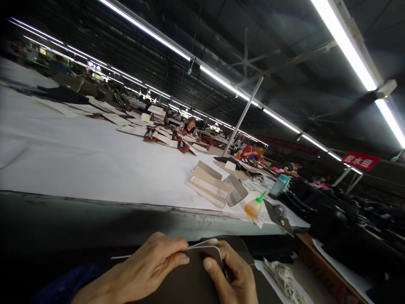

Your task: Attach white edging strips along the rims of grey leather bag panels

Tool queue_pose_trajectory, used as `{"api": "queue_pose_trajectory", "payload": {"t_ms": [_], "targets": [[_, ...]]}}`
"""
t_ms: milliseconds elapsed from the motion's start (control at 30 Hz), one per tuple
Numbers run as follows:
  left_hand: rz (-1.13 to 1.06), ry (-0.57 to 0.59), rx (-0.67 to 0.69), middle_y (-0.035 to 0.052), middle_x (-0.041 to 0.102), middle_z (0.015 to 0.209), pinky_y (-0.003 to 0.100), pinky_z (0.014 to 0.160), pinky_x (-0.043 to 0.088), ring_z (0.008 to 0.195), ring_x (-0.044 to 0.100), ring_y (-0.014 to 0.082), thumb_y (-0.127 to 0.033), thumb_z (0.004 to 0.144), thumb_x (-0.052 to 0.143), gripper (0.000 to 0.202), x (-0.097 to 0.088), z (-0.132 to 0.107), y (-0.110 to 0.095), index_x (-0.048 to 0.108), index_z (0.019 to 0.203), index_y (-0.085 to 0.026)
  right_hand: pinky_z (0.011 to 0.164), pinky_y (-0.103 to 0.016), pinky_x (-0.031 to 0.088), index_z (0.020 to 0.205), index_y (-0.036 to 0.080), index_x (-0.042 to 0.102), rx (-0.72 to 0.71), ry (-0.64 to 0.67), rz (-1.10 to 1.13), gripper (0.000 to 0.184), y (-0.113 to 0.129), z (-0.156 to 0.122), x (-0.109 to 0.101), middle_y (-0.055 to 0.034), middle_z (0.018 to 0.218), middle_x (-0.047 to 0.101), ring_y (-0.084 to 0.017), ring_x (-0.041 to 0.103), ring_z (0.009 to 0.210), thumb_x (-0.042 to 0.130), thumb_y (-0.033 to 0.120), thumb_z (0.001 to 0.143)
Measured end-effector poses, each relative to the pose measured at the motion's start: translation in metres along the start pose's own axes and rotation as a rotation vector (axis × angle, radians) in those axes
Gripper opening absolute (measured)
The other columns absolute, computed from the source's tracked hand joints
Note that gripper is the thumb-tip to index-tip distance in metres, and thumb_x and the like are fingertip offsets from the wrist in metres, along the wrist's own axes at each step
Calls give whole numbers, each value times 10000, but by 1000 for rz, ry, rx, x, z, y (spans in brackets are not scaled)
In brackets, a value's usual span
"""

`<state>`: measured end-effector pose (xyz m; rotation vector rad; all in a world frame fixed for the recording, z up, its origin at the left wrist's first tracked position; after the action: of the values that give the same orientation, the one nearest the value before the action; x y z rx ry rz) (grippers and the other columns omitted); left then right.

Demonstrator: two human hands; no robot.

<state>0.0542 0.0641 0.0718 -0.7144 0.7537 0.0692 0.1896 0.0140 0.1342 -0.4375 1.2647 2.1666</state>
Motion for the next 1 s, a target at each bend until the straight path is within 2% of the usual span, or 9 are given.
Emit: {"api": "queue_pose_trajectory", "payload": {"t_ms": [100, 167, 333, 500, 633, 733, 867, 933, 1000], "targets": [[-36, 25, -51, -8, 575, 775, 252, 690, 408, 720, 545, 155, -418, 1019, 387, 304, -2, 5, 6, 566, 874, -221, 874, -156, 495, 1092, 296, 735, -112, 240, -110, 248, 10, -2, 9, -31, 1169, 673, -147, 652, 1023, 599, 324, 887], [-43, 47, -63, -11, 560, 760, 269, 724, 407, 737, 534, 164, -414, 1016, 392, 299, -2, 4, 5, 555, 858, -218, 938, -168, 477, 1085, 311, 744, -109, 223, -99, 242, 9, -2, 5, -37, 1221, 655, -167, 631, 1109, 624, 312, 875], [-54, 12, -40, -8, 561, 774, 251, 738, 384, 761, 528, 155, -342, 1012, 397, 251, -12, 1, -1, 551, 864, -211, 900, -240, 529, 876, 276, 776, -120, 29, 133, 151, -4, -8, -24, -70, 1193, 665, -206, 656, 1065, 639, 340, 865], [-63, -137, -10, -57, 313, 563, 277, 575, 236, 529, 288, 113, -307, 1015, 338, 348, -34, 10, -1, 385, 692, -188, 991, -214, 437, 941, 268, 713, -245, -461, 17, 150, 5, -26, -72, -23, 1114, 665, -132, 587, 1136, 563, 266, 931], [-114, -167, -66, -53, 294, 597, 258, 561, 253, 540, 304, 108, -352, 1021, 332, 362, -33, 12, 3, 370, 698, -194, 1066, -294, 348, 1380, 279, 496, -444, -347, -484, 432, 34, -22, -13, -53, 1459, 432, -170, 456, 1300, 522, 205, 955], [-114, -220, -96, -40, 367, 617, 256, 571, 278, 568, 355, 117, -343, 1012, 349, 330, -34, 10, 6, 418, 727, -191, 1006, -374, 394, 1492, 276, 362, -616, -377, -644, 646, 47, -28, 19, -97, 1479, 414, -228, 479, 1265, 577, 127, 902], [-79, -225, -61, -29, 460, 626, 244, 564, 322, 561, 427, 113, -289, 1009, 363, 305, -33, 6, 6, 476, 745, -185, 892, -371, 488, 1080, 276, 686, -633, -551, -466, 319, 57, -39, 8, -55, 1214, 633, -232, 606, 1082, 667, 109, 809], [-51, -203, -10, -18, 528, 658, 223, 601, 390, 594, 498, 114, -284, 1009, 388, 287, -29, 2, 3, 543, 788, -188, 868, -317, 513, 834, 226, 693, -502, -565, -247, 93, 51, -35, -5, -49, 1129, 659, -208, 635, 1034, 690, 143, 793], [-45, -197, 19, 11, 628, 804, 208, 731, 473, 753, 603, 132, -306, 1000, 447, 208, -27, -6, 3, 619, 934, -210, 832, -261, 521, 710, 186, 655, -277, -527, 16, 98, 31, -26, -15, -57, 1078, 671, -182, 654, 972, 705, 212, 791]]}}
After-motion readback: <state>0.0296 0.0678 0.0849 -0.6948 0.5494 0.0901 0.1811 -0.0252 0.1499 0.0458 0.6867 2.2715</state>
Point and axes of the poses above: each hand's wrist, its own z-axis towards the middle knuckle, its own x-axis out of the palm, y = z × x, the point moved 10 cm from there along z, towards the middle knuckle
